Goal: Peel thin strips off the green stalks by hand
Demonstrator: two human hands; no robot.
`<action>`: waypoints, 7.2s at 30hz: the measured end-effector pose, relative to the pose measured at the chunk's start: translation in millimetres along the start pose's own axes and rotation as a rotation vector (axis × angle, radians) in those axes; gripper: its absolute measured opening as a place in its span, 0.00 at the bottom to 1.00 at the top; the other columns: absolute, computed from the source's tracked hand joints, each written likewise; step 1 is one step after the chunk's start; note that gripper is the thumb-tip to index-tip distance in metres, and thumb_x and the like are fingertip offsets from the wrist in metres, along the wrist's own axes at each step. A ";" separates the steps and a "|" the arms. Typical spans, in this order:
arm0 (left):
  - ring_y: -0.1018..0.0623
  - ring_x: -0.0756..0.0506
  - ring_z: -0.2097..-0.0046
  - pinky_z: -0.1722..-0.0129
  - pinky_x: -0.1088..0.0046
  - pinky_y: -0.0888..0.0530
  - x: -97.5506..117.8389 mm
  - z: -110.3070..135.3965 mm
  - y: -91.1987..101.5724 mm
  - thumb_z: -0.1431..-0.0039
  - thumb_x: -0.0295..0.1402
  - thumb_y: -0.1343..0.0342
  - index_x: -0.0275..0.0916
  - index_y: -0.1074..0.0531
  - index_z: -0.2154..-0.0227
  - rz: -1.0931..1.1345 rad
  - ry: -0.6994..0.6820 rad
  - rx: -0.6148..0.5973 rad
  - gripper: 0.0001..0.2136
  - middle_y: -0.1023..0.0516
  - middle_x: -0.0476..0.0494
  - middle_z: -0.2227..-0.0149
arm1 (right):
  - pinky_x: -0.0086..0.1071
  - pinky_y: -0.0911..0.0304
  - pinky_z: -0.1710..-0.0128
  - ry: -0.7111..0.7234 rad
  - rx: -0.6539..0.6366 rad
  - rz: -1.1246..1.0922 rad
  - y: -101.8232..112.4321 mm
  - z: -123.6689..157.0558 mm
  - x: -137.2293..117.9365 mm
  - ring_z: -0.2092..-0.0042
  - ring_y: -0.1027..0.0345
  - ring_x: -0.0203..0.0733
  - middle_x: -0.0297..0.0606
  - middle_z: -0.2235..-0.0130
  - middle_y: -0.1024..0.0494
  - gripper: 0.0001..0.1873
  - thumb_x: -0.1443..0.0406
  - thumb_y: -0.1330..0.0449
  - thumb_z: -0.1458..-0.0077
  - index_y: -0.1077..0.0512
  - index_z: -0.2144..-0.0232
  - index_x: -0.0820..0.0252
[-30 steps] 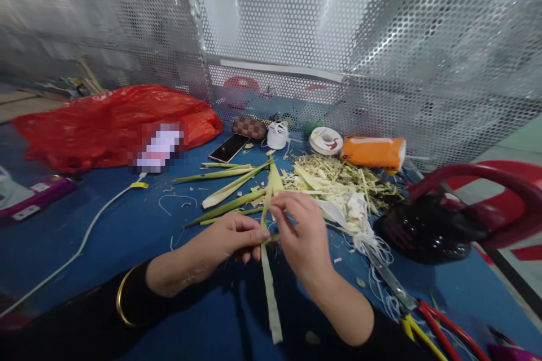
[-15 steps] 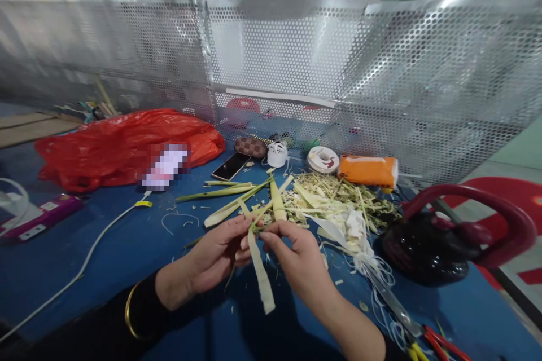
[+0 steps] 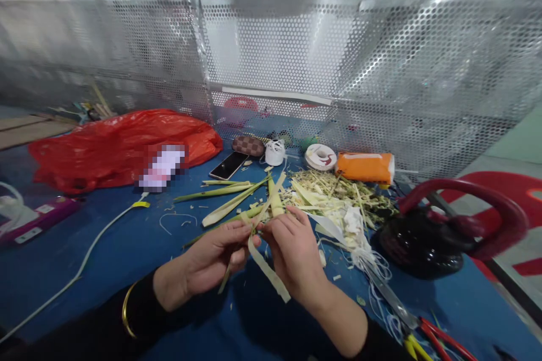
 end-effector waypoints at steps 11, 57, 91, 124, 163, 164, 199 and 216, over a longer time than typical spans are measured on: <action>0.30 0.58 0.83 0.84 0.86 0.36 -2.5 0.2 3.0 0.52 0.34 0.33 0.31 0.24 0.72 -0.101 -0.022 -0.019 0.11 0.23 0.46 0.77 | 0.43 0.45 0.47 -0.024 -0.009 -0.091 -6.0 3.3 3.3 0.69 0.32 0.38 0.32 0.73 0.26 0.10 0.71 0.49 0.39 0.33 0.71 0.54; 0.23 0.46 0.75 0.79 0.76 0.34 -4.4 1.6 -6.8 0.49 0.38 0.49 0.34 0.28 0.77 -0.343 -0.024 0.072 0.12 0.25 0.42 0.79 | 0.42 0.43 0.52 0.230 0.035 0.261 19.3 -2.3 -29.2 0.66 0.26 0.41 0.37 0.69 0.20 0.09 0.72 0.46 0.41 0.26 0.68 0.60; 0.27 0.53 0.75 0.73 0.78 0.32 -18.7 -3.4 -3.5 0.49 0.33 0.38 0.33 0.21 0.70 -0.237 -0.127 0.195 0.07 0.23 0.47 0.75 | 0.42 0.39 0.55 0.019 0.108 0.069 -5.8 11.6 -20.7 0.66 0.30 0.40 0.36 0.70 0.23 0.06 0.72 0.44 0.45 0.30 0.68 0.58; 0.26 0.53 0.77 0.78 0.80 0.35 0.0 -6.8 5.4 0.52 0.29 0.37 0.34 0.26 0.73 -0.161 -0.127 0.372 0.04 0.25 0.48 0.78 | 0.38 0.36 0.58 0.366 -0.062 0.328 16.7 -1.3 5.8 0.62 0.27 0.44 0.43 0.63 0.21 0.14 0.73 0.48 0.40 0.27 0.55 0.60; 0.27 0.53 0.78 0.76 0.78 0.34 -13.5 -5.5 -2.7 0.46 0.32 0.44 0.33 0.27 0.73 -0.665 -0.121 0.138 0.06 0.23 0.46 0.75 | 0.32 0.42 0.71 -0.547 -0.143 -0.154 0.4 6.4 2.2 0.73 0.33 0.40 0.36 0.75 0.25 0.09 0.61 0.46 0.44 0.31 0.73 0.57; 0.26 0.53 0.77 0.76 0.78 0.34 -13.7 -5.6 -2.7 0.46 0.31 0.44 0.33 0.27 0.71 -0.663 -0.129 0.154 0.06 0.23 0.46 0.74 | 0.31 0.42 0.72 -0.577 -0.143 -0.180 0.2 6.3 2.1 0.73 0.34 0.39 0.35 0.75 0.26 0.09 0.60 0.46 0.44 0.31 0.73 0.57; 0.26 0.54 0.78 0.77 0.79 0.33 -0.1 -4.4 1.9 0.49 0.32 0.40 0.32 0.26 0.74 -0.527 -0.143 0.212 0.07 0.22 0.45 0.75 | 0.26 0.38 0.73 -0.822 -0.329 -0.783 49.1 -14.8 18.2 0.73 0.35 0.35 0.35 0.74 0.24 0.09 0.59 0.37 0.52 0.20 0.69 0.56; 0.26 0.53 0.77 0.76 0.79 0.34 -0.9 -2.6 0.8 0.49 0.33 0.39 0.32 0.23 0.72 -0.565 -0.107 0.132 0.07 0.22 0.44 0.75 | 0.31 0.35 0.61 -0.736 -0.070 -0.856 23.6 -5.3 8.5 0.64 0.31 0.37 0.35 0.66 0.22 0.06 0.61 0.36 0.49 0.21 0.70 0.55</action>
Point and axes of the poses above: each hand's wrist, its own z-axis away from the middle knuckle, its own y-axis out of the back of the hand, x = y × z, the point moved 1 cm from there along -z, towards the middle knuckle
